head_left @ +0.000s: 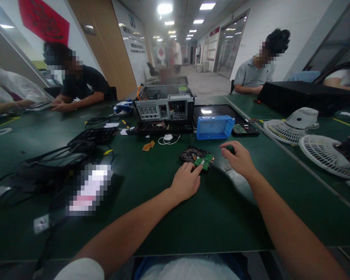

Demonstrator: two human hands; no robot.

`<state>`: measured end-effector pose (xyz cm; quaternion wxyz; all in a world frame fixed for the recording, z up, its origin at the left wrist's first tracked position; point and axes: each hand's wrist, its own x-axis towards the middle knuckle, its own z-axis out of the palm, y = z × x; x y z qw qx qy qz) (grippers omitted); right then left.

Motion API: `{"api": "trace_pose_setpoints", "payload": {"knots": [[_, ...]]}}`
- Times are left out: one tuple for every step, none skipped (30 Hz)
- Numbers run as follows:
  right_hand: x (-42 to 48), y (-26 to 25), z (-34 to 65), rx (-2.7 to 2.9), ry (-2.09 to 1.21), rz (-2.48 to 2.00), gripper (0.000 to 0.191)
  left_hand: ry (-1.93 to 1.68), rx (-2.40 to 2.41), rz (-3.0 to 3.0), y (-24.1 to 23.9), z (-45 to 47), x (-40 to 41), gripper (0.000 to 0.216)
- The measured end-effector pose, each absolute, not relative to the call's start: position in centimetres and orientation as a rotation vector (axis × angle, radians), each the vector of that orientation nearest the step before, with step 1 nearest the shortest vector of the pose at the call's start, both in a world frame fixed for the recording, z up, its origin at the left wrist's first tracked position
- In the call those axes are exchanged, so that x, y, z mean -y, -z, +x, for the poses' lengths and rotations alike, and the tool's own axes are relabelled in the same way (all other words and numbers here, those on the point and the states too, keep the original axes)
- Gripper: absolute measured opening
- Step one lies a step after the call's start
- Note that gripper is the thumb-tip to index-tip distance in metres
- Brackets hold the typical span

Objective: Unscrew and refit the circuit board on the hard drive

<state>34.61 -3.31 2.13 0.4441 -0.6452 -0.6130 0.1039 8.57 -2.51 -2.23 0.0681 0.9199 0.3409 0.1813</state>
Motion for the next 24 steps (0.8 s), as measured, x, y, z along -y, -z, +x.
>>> {"api": "trace_pose_setpoints", "payload": {"knots": [[3.3,-2.2,34.9,1.419,-0.333,-1.533,0.024,-0.548,-1.027,2.769,2.2,8.6,2.5,0.051],[3.3,-2.2,35.0,1.333,-0.395,-1.466,0.027,-0.551,-1.032,2.765,2.2,8.6,2.5,0.052],[3.2,-2.2,35.1,1.266,-0.429,-1.414,0.031,-0.553,-1.041,2.760,2.1,8.6,2.6,0.053],[3.2,-2.2,35.1,1.221,-0.441,-1.385,0.034,-0.553,-1.049,2.757,2.1,8.5,2.6,0.054],[3.3,-2.2,34.9,1.191,-0.444,-1.375,0.037,-0.550,-1.056,2.754,2.0,8.5,2.6,0.053],[3.3,-2.2,34.7,1.176,-0.460,-1.372,0.040,-0.545,-1.061,2.752,2.0,8.5,2.6,0.053],[3.4,-2.2,34.5,1.172,-0.501,-1.362,0.042,-0.538,-1.061,2.749,2.0,8.5,2.7,0.052],[3.5,-2.2,34.2,1.174,-0.562,-1.339,0.043,-0.533,-1.061,2.746,1.9,8.5,2.7,0.051],[3.6,-2.2,33.8,1.179,-0.631,-1.301,0.043,-0.530,-1.058,2.742,1.9,8.5,2.7,0.051],[3.6,-2.2,33.4,1.185,-0.690,-1.258,0.042,-0.528,-1.054,2.739,2.0,8.6,2.7,0.050],[3.7,-2.2,33.0,1.189,-0.729,-1.222,0.042,-0.530,-1.051,2.736,2.0,8.6,2.7,0.050],[3.7,-2.2,32.7,1.191,-0.750,-1.198,0.041,-0.534,-1.049,2.735,2.0,8.6,2.6,0.050],[3.7,-2.2,32.4,1.186,-0.758,-1.186,0.042,-0.539,-1.052,2.736,2.0,8.6,2.6,0.049],[3.7,-2.2,32.2,1.180,-0.762,-1.182,0.042,-0.542,-1.056,2.737,2.1,8.6,2.6,0.049],[3.7,-2.2,32.0,1.176,-0.764,-1.183,0.042,-0.542,-1.057,2.739,2.1,8.5,2.6,0.049],[3.7,-2.1,31.9,1.173,-0.766,-1.187,0.042,-0.542,-1.056,2.743,2.1,8.5,2.6,0.049],[3.7,-2.1,31.9,1.172,-0.765,-1.190,0.042,-0.542,-1.053,2.747,2.1,8.5,2.6,0.050],[3.6,-2.0,31.9,1.173,-0.764,-1.191,0.042,-0.543,-1.049,2.752,2.1,8.5,2.6,0.049],[3.6,-1.9,32.0,1.174,-0.763,-1.188,0.041,-0.547,-1.047,2.756,2.1,8.5,2.6,0.049],[3.5,-1.8,32.0,1.172,-0.762,-1.184,0.041,-0.551,-1.052,2.759,2.1,8.5,2.6,0.049],[3.5,-1.7,32.1,1.171,-0.760,-1.178,0.041,-0.554,-1.062,2.761,2.1,8.6,2.6,0.049],[3.4,-1.6,32.1,1.169,-0.759,-1.173,0.040,-0.552,-1.069,2.763,2.1,8.6,2.6,0.050],[3.4,-1.5,32.2,1.168,-0.758,-1.169,0.040,-0.547,-1.072,2.765,2.2,8.6,2.6,0.050],[3.3,-1.5,32.2,1.167,-0.756,-1.167,0.040,-0.543,-1.071,2.766,2.2,8.6,2.6,0.051]]}}
